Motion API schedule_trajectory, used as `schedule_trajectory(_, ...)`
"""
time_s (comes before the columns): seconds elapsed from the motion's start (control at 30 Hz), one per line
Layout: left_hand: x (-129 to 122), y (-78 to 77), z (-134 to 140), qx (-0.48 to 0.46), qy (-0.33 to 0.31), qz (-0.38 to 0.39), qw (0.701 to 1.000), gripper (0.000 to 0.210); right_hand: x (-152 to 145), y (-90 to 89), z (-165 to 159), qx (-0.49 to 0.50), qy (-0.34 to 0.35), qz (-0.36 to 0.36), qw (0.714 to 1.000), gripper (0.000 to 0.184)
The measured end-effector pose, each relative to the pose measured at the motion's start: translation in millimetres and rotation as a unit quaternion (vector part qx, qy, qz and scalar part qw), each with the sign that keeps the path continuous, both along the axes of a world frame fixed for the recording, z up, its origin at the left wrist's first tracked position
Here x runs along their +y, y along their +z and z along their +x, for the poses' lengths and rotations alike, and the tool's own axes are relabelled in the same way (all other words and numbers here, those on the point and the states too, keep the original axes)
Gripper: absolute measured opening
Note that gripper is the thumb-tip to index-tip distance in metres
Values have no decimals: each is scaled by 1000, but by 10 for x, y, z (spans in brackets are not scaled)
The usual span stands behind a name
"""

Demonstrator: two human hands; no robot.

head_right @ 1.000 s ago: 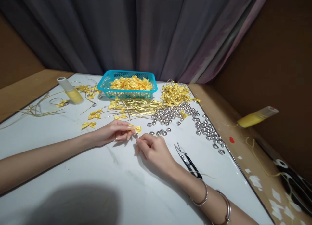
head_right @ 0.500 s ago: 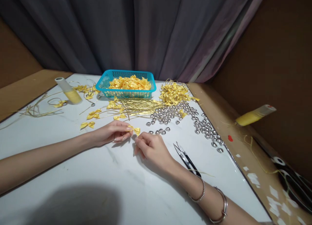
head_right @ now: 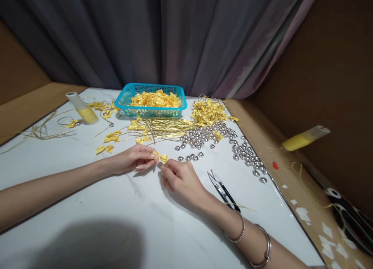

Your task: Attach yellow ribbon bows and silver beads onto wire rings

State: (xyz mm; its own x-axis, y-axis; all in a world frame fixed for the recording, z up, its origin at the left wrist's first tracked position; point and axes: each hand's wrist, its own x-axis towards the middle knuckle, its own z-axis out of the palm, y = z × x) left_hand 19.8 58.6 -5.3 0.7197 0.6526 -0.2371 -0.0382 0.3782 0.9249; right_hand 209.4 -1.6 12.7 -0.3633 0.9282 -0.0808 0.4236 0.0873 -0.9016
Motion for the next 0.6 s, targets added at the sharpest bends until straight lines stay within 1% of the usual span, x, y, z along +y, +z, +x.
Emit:
schedule_trajectory(0.17, -23, -10, 0, 11, -5, 29, 999, 23, -12, 18, -5, -9, 1, -6, 1000, 33)
schedule_trajectory(0.33, -51, -29, 16, 12, 1, 55, 998, 21, -4, -8, -26, -7, -12, -5, 1000, 35)
schedule_trajectory(0.43, -71, -16, 31, 12, 11, 57, 998, 21, -3, -33, -48, -4, -22, -4, 1000, 35)
schedule_trajectory(0.6, -101, 6, 45, -2, 23, 38, 999, 23, -25, -64, -90, -1, -51, 3, 999, 34)
